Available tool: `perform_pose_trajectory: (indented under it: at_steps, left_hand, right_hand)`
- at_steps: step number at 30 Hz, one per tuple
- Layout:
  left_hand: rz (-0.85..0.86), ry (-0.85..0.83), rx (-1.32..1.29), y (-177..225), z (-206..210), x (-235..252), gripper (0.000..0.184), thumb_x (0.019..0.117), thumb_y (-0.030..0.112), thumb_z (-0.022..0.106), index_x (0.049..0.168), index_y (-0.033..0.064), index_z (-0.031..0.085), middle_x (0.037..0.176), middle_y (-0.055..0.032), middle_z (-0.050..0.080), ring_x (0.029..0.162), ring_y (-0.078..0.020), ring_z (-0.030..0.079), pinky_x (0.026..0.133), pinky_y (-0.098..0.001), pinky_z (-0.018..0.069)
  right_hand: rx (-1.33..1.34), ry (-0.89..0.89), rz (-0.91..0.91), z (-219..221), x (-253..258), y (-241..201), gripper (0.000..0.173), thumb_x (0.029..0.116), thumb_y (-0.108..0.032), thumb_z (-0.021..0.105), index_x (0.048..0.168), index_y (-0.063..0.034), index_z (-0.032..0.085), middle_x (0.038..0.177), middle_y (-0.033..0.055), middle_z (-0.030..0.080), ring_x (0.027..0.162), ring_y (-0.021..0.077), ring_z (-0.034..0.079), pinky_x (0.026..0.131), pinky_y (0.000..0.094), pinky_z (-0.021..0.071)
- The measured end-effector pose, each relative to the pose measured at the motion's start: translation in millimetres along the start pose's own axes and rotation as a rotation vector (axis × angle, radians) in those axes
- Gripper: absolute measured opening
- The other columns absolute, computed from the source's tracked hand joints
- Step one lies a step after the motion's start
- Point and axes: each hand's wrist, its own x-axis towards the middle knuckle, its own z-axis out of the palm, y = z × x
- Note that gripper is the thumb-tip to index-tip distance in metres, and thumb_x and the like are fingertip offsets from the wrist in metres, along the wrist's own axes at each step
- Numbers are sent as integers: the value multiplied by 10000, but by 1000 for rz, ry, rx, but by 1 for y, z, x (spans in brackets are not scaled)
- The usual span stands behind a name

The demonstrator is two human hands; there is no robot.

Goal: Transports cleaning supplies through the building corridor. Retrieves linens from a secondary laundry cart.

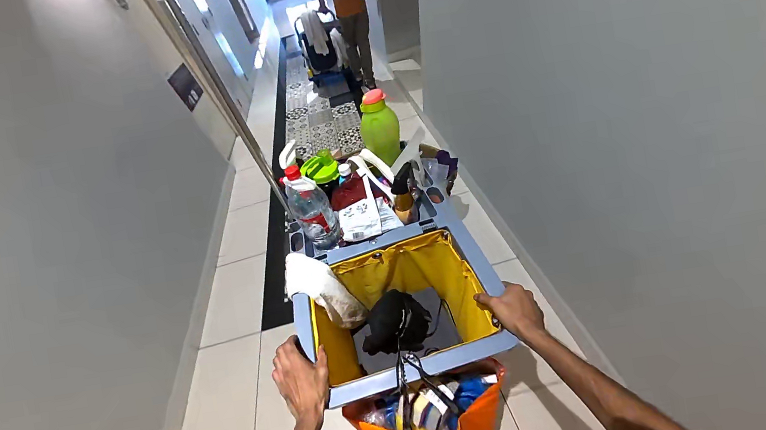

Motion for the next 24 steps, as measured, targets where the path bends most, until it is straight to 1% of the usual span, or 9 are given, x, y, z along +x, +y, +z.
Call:
perform_pose_trajectory:
  at_steps: [2, 5, 8, 9, 12, 16, 19, 21, 24]
  left_hand:
    - [55, 35, -1, 12, 33, 69, 549, 864, 340, 684, 1281, -11, 615, 1276, -254, 614, 1172, -445, 594, 948, -608, 473]
    - [116, 54, 0, 36, 81, 186, 509, 865, 340, 663, 1240, -3, 640, 1309, -256, 595, 1177, -459, 585, 949, -612, 471]
    - [124, 17, 11, 53, 127, 295, 473, 870, 335, 663, 1219, 15, 655, 1308, -247, 598, 1187, -453, 580, 961, -600, 469]
    - [111, 17, 12, 60, 142, 332, 468, 865, 330, 671, 1210, 13, 659, 1301, -248, 602, 1183, -453, 583, 963, -598, 471]
    - [50, 39, 1, 82, 190, 445, 469, 855, 331, 710, 1194, 9, 665, 1290, -252, 607, 1177, -452, 588, 961, -601, 475]
    - [6, 61, -21, 106, 252, 592, 485, 836, 337, 741, 1198, 21, 672, 1290, -249, 601, 1177, -449, 581, 948, -605, 471]
    - [6, 80, -47, 125, 301, 700, 466, 836, 327, 758, 1193, 39, 676, 1265, -226, 614, 1157, -437, 584, 937, -596, 471]
    - [18, 75, -51, 141, 330, 777, 456, 841, 322, 748, 1197, 46, 680, 1259, -223, 622, 1157, -438, 590, 940, -596, 476]
    - [59, 32, -27, 165, 374, 890, 443, 841, 294, 749, 1211, 59, 683, 1272, -209, 625, 1159, -425, 594, 948, -590, 478]
  right_hand:
    - [28, -12, -9, 9, 63, -48, 549, 801, -552, 793, 1112, -103, 731, 995, 155, 723, 954, 343, 696, 798, 591, 541]
    - [52, -12, -37, 20, 162, -128, 574, 799, -560, 793, 1114, -84, 725, 976, 168, 721, 935, 355, 693, 790, 599, 541]
    - [1, -41, -9, 32, 249, -207, 604, 814, -578, 773, 1175, -97, 716, 1058, 183, 724, 1020, 375, 688, 845, 612, 537]
    - [-20, -39, -5, 35, 278, -234, 602, 818, -577, 767, 1177, -97, 716, 1072, 187, 722, 1034, 378, 687, 850, 614, 539]
    - [-59, -23, 2, 46, 370, -319, 575, 842, -570, 762, 1160, -93, 715, 1086, 185, 721, 1032, 375, 691, 843, 613, 544]
    - [-33, -40, -29, 68, 496, -421, 546, 849, -551, 770, 1117, -80, 712, 1009, 172, 719, 956, 361, 695, 798, 605, 549]
    - [-17, -35, -36, 82, 589, -498, 550, 840, -543, 786, 1118, -74, 718, 1045, 184, 708, 1007, 379, 670, 835, 616, 530]
    - [-36, -22, -38, 89, 652, -555, 531, 838, -544, 786, 1085, -79, 721, 1004, 174, 710, 964, 365, 680, 801, 607, 536]
    - [-78, -21, -31, 101, 744, -638, 520, 840, -564, 767, 1067, -99, 724, 976, 159, 716, 938, 352, 691, 778, 604, 542]
